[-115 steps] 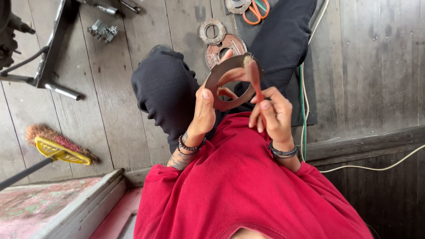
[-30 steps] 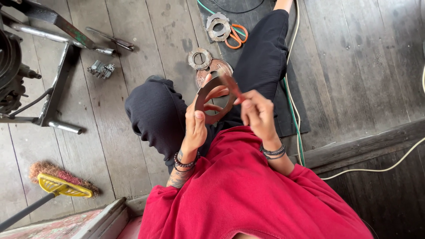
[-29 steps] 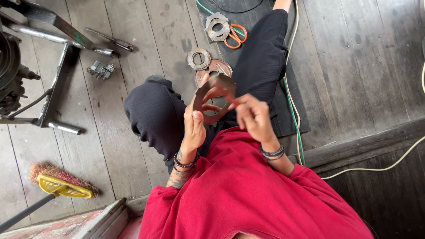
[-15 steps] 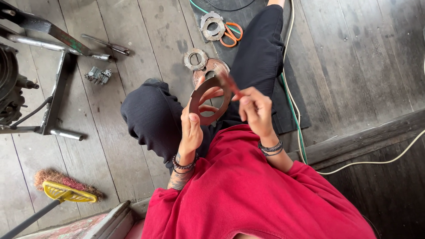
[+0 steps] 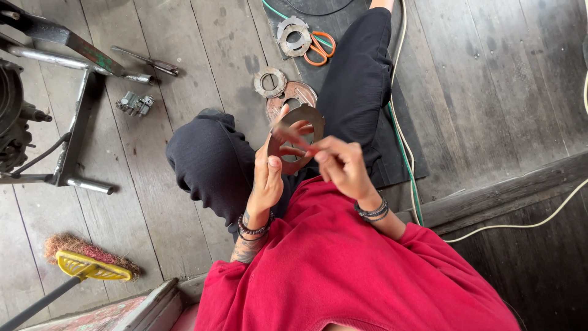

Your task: Sanding the surface of a motorcycle clutch plate to clean it while sitting on the floor.

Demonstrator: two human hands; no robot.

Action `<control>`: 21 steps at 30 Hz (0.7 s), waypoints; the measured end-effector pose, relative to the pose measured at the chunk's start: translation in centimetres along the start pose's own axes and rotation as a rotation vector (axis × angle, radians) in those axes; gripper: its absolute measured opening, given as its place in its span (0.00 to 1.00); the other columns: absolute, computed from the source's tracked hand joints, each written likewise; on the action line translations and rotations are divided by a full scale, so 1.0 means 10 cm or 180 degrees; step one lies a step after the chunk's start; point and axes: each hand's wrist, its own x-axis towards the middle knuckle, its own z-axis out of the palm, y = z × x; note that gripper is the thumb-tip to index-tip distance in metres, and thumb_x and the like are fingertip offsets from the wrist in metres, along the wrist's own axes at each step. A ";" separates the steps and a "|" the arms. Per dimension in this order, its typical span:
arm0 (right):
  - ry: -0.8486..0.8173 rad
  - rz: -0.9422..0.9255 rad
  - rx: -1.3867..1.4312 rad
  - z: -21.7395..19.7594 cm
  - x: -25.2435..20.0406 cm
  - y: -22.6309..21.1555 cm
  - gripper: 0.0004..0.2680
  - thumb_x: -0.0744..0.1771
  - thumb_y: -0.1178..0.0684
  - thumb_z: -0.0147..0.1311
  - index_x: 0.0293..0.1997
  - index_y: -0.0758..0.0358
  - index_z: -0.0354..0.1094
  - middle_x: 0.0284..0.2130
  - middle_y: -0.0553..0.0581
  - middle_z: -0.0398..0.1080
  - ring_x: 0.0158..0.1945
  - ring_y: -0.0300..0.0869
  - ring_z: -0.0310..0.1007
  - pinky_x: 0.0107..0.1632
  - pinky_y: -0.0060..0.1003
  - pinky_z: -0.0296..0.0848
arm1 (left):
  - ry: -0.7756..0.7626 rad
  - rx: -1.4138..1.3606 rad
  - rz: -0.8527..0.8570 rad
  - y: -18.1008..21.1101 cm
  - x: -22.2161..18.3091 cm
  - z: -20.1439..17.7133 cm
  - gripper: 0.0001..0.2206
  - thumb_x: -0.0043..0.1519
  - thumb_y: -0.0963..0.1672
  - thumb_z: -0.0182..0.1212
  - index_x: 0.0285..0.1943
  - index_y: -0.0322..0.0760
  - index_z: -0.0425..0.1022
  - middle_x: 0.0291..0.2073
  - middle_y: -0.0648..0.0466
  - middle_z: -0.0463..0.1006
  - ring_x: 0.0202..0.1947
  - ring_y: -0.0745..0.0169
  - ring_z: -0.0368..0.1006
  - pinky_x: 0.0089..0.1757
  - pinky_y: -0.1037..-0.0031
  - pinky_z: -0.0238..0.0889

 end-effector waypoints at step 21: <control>-0.0186 0.0102 -0.0113 0.01 0.04 -0.11 0.08 0.70 0.54 0.53 0.33 0.61 0.76 0.06 0.47 0.62 0.12 0.33 0.60 0.23 0.25 0.64 | 0.0244 0.0590 0.0148 -0.15 -0.20 -0.03 0.24 0.76 0.51 0.34 0.47 0.28 0.74 0.45 0.43 0.80 0.45 0.53 0.76 0.51 0.67 0.68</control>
